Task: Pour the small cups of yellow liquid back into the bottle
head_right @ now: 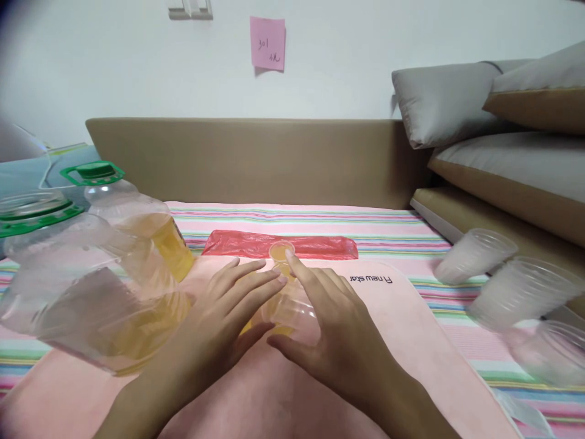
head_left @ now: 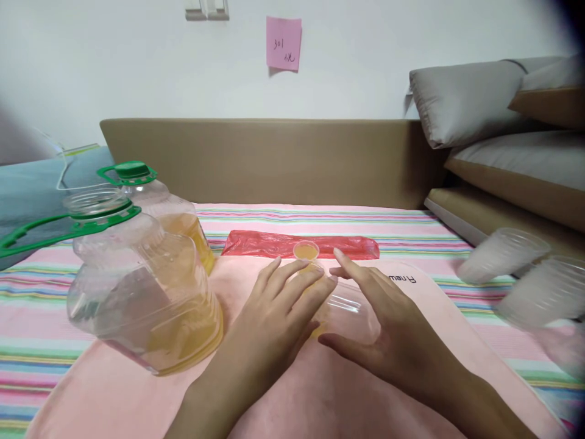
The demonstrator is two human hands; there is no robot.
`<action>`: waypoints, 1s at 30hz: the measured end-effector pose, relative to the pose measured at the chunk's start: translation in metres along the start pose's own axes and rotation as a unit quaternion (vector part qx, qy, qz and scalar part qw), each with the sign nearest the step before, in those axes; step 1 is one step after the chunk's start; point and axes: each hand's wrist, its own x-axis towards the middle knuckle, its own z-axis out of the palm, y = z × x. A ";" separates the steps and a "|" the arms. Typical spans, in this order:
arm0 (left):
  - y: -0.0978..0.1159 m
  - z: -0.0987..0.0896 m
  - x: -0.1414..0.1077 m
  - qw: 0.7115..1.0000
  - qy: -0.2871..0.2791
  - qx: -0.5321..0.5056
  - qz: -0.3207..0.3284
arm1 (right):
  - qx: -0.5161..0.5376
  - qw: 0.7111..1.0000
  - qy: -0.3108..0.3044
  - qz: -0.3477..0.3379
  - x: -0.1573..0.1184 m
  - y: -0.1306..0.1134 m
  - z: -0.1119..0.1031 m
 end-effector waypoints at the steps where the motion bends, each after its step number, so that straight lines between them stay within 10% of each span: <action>1: 0.002 -0.001 0.000 1.000 -0.002 0.009 0.007 | -0.003 1.000 0.003 0.004 0.000 -0.001 0.002; 23: 0.001 -0.032 -0.005 0.999 0.031 -0.019 -0.014 | 0.063 0.993 0.030 0.095 -0.002 0.012 -0.002; 30: 0.006 -0.041 -0.005 0.999 0.036 -0.021 -0.013 | 0.082 0.994 -0.064 0.025 0.001 0.012 0.001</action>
